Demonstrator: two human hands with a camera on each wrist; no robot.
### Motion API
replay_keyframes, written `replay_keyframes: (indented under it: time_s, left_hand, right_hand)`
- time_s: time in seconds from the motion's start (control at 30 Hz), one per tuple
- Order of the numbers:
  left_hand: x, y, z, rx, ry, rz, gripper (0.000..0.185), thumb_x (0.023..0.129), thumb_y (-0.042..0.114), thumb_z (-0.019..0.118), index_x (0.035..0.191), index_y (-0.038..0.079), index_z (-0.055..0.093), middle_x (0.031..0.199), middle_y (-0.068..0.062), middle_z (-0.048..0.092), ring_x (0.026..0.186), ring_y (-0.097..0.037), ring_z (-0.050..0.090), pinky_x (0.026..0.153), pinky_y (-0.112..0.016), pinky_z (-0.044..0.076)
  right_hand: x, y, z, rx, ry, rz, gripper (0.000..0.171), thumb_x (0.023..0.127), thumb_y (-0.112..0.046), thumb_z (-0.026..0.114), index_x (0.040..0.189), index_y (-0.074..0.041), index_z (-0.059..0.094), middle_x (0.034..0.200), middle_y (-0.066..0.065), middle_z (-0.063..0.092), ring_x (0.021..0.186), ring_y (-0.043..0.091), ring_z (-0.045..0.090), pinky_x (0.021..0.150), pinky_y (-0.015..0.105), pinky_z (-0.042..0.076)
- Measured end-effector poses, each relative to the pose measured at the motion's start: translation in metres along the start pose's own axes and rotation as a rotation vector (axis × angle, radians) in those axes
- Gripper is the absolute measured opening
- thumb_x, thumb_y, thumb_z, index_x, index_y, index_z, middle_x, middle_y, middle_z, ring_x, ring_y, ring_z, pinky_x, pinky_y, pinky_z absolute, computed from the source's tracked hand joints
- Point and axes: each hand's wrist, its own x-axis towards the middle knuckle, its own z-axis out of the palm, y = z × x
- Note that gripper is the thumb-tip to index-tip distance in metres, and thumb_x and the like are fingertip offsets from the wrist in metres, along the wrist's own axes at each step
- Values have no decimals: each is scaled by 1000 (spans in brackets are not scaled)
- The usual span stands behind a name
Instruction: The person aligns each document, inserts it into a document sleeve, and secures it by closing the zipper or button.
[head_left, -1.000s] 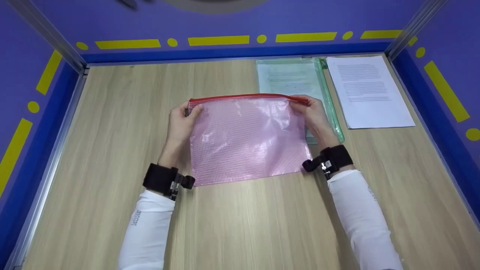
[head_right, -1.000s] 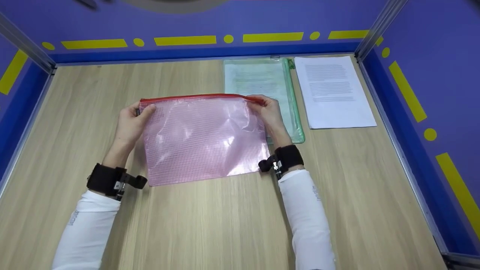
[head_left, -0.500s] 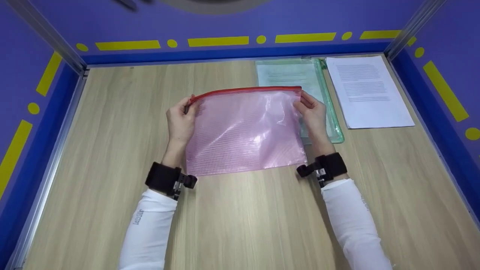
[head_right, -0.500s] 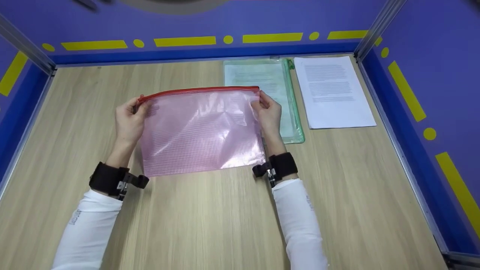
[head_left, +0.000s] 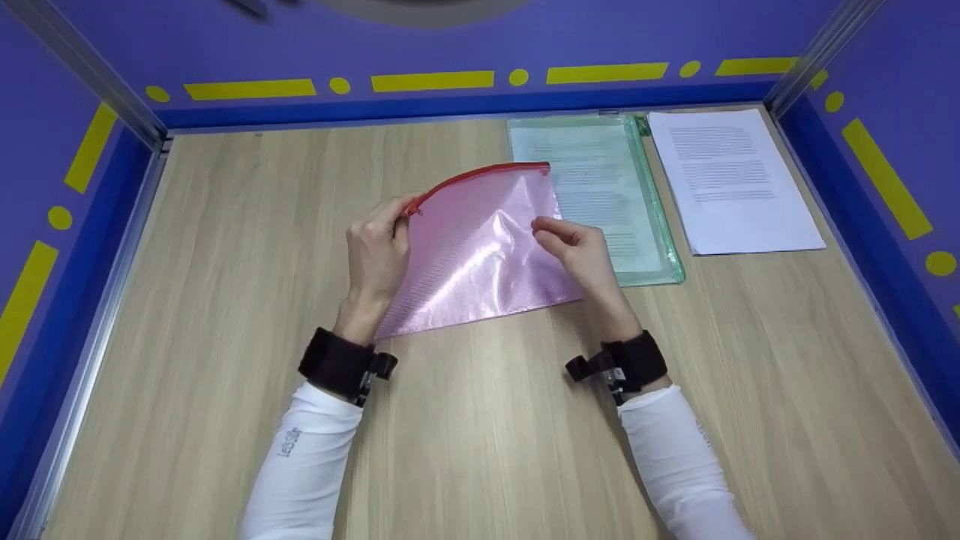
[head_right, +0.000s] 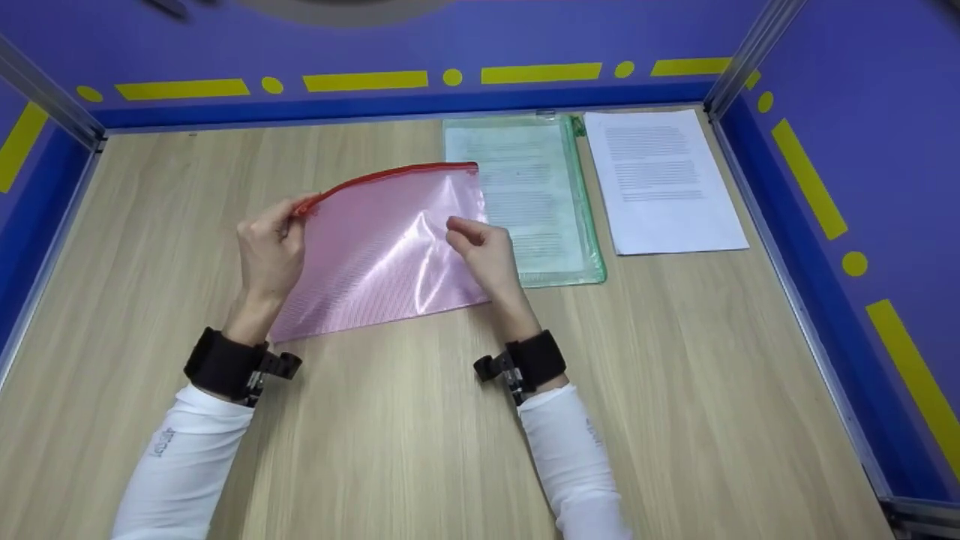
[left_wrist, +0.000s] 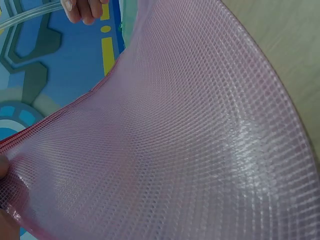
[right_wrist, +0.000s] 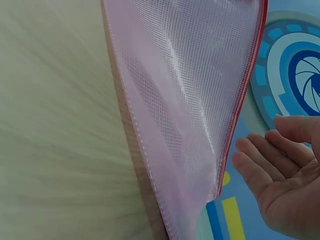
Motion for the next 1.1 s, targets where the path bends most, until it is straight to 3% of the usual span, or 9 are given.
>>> replay_keyframes:
  time_s: [0.3,0.5,0.7,0.87,1.1]
  left_hand:
    - [-11,5,5,42,-134,50,32,91,-12,55,113,2,73,111,-16,75,103,-29,73,90,-34,59]
    - [-23,6,7,72,-235,32,32,94,-9,57,119,4,71,119,-16,73,111,-29,70,95,-37,57]
    - [-29,4,12,76,-223,18,33,92,-9,58,119,4,72,119,-15,72,110,-31,71,93,-38,58]
    - [-34,3,17,92,-199,34,30,91,-9,60,115,3,73,117,-15,73,107,-32,71,93,-38,58]
    - [-35,4,23,84,-214,75,32,92,-9,57,116,4,73,118,-15,73,108,-32,71,95,-40,57]
  right_hand:
    - [-14,-6,20,-42,-147,-17,32,93,-15,68,122,-1,69,121,16,71,112,14,68,98,24,54]
    - [-23,-21,28,-26,-207,-33,29,93,-17,69,119,-4,72,121,13,72,115,16,67,103,29,52]
    - [-23,-23,34,-65,-260,-61,31,94,-19,68,121,-2,71,123,15,71,117,21,66,104,33,52]
    - [-24,-23,40,-87,-301,-54,35,95,-19,67,124,-1,68,126,15,69,121,24,65,105,34,51]
    - [-21,-24,52,-117,-356,-107,36,95,-16,67,125,3,66,126,17,69,120,26,66,103,35,52]
